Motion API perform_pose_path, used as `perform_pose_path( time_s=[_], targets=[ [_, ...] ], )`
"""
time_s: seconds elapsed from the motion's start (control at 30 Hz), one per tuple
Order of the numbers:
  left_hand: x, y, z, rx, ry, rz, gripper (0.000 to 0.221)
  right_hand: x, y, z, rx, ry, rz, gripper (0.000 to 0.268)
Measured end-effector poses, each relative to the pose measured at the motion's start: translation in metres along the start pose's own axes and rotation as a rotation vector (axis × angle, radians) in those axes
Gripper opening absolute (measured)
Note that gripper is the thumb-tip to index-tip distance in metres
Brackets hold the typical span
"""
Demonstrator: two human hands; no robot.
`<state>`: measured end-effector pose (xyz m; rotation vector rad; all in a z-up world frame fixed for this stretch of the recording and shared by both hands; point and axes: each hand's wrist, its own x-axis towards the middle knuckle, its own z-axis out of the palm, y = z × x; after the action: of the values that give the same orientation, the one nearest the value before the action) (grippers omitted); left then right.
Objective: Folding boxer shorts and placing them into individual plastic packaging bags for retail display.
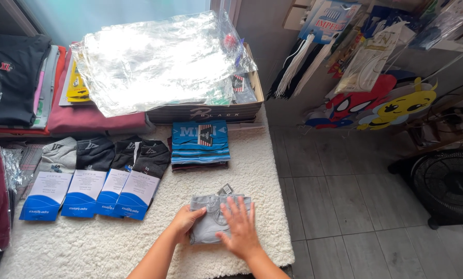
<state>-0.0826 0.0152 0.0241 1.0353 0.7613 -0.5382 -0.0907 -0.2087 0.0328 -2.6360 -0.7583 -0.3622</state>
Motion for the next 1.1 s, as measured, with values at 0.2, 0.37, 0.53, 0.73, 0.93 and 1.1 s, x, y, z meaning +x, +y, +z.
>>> perform_pose_path(
  time_s=[0.2,0.37,0.53,0.73,0.93,1.1],
  targets=[
    [0.004,-0.012,-0.010,0.082,0.051,0.005,0.019,-0.016,-0.007,0.031,-0.364,-0.149,-0.282,0.101],
    [-0.081,0.021,-0.002,0.720,0.384,0.116,0.040,-0.015,-0.005,0.036,-0.321,-0.125,-0.282,0.111],
    [-0.001,-0.063,-0.030,0.691,0.320,0.218,0.036,-0.015,-0.006,0.032,-0.346,-0.135,-0.296,0.107],
    [-0.012,-0.064,0.021,0.039,-0.009,0.370,0.031,0.019,-0.035,0.005,0.685,-0.608,0.578,0.107],
    [-0.090,-0.044,0.089,0.788,0.028,0.863,0.037,0.029,-0.035,-0.039,1.799,-0.027,1.201,0.017],
    [-0.113,-0.054,0.101,1.128,0.001,0.847,0.053,-0.006,0.009,-0.010,2.141,-0.292,1.448,0.031]
  ],
)
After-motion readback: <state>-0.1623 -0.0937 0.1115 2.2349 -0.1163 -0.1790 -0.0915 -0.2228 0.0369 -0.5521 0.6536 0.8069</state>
